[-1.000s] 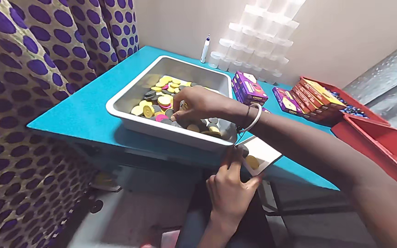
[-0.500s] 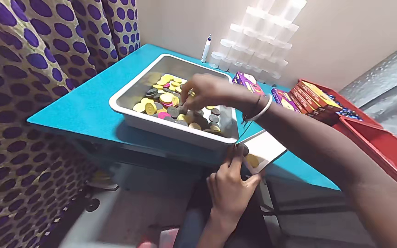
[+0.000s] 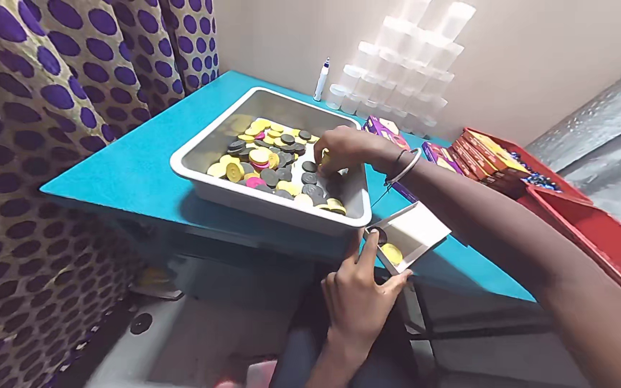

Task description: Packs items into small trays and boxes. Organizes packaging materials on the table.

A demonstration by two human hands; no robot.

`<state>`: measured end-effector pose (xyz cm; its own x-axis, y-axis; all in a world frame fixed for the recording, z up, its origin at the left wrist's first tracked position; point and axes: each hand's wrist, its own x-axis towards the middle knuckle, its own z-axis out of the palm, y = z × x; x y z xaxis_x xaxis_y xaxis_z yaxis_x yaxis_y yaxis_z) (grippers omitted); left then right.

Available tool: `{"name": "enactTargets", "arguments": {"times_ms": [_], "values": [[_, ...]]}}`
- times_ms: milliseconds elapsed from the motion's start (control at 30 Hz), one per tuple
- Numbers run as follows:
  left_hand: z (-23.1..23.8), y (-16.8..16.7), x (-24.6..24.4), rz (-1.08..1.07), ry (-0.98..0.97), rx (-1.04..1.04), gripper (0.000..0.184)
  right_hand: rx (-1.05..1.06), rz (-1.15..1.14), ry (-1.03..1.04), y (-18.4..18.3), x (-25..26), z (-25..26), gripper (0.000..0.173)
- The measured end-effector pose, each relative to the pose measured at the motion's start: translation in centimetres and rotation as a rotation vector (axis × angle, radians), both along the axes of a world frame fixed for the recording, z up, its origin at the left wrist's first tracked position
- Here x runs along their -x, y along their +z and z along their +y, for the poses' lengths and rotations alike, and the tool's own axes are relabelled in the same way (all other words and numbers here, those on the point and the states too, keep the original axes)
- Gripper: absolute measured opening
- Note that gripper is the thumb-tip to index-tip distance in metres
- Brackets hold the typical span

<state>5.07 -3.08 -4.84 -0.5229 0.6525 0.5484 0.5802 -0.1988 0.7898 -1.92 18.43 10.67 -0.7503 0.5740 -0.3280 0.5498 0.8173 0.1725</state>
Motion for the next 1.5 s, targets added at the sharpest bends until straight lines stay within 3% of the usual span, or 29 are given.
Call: {"name": "enactTargets", "arguments": {"times_ms": [133, 267, 533, 767, 933, 1133, 1267, 1500], "values": [[0.0, 0.0, 0.0, -0.003, 0.003, 0.0, 0.069, -0.077, 0.129, -0.039, 0.9, 0.0, 1.1, 0.024], [0.0, 0.1, 0.1, 0.0, -0.008, 0.007, 0.069, -0.09, -0.039, -0.065, -0.5, 0.4, 2.4, 0.026], [-0.1, 0.0, 0.2, 0.0, 0.001, 0.015, 0.069, -0.041, -0.12, -0.072, -0.8, 1.3, 4.6, 0.024], [-0.2, 0.0, 0.3, -0.028, -0.025, 0.041, 0.071, -0.1, 0.215, -0.065, -0.6, 1.9, 6.1, 0.029], [-0.2, 0.0, 0.4, -0.014, 0.01, 0.035, 0.073, -0.097, 0.114, -0.055, -2.2, 2.1, 7.3, 0.022], [-0.1, 0.0, 0.4, -0.013, -0.009, 0.025, 0.072, -0.049, 0.08, -0.12, -1.1, 1.9, 6.6, 0.022], [-0.3, 0.0, 0.5, -0.017, -0.024, 0.04, 0.072, -0.12, 0.212, -0.089, -0.8, 2.5, 6.4, 0.024], [-0.1, -0.2, 0.4, -0.005, -0.01, 0.016, 0.072, 0.004, 0.247, 0.128, -2.4, 3.3, 7.1, 0.024]]}}
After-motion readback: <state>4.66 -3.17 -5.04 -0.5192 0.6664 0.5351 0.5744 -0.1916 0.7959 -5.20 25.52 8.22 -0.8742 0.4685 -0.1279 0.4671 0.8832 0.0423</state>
